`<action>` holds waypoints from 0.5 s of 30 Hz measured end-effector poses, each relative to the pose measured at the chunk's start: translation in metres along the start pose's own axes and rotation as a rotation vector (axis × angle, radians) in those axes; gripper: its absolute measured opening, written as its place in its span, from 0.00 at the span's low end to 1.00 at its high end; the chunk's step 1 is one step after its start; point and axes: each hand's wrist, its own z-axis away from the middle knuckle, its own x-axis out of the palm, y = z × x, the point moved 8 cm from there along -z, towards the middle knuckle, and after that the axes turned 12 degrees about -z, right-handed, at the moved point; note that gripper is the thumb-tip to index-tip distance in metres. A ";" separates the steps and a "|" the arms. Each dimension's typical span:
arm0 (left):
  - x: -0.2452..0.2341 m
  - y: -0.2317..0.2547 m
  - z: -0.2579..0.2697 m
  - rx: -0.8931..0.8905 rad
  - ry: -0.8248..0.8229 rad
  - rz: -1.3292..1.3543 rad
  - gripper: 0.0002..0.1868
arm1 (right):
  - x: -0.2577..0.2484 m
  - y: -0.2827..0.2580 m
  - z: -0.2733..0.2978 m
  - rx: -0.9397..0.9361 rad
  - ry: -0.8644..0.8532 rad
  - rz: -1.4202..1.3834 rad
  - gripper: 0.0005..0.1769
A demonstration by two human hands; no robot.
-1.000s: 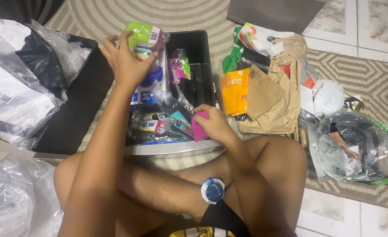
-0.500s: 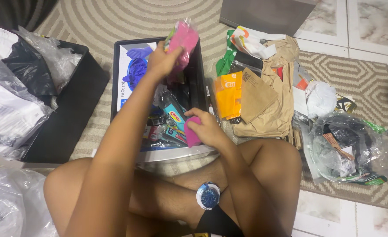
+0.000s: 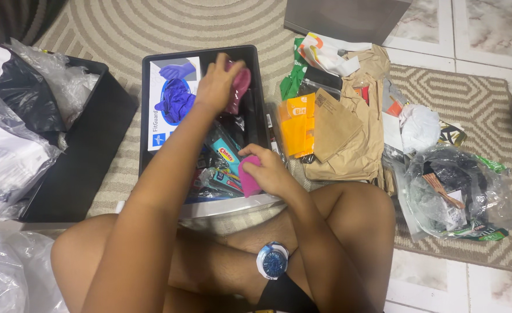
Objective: The person organizes a variety of household items in a drawer by picking up and placing packages of sponges, trash bags, adhesive, and small tools.
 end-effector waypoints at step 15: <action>0.103 -0.094 -0.030 -0.546 0.179 0.806 0.33 | 0.000 0.000 0.000 0.004 -0.015 -0.016 0.18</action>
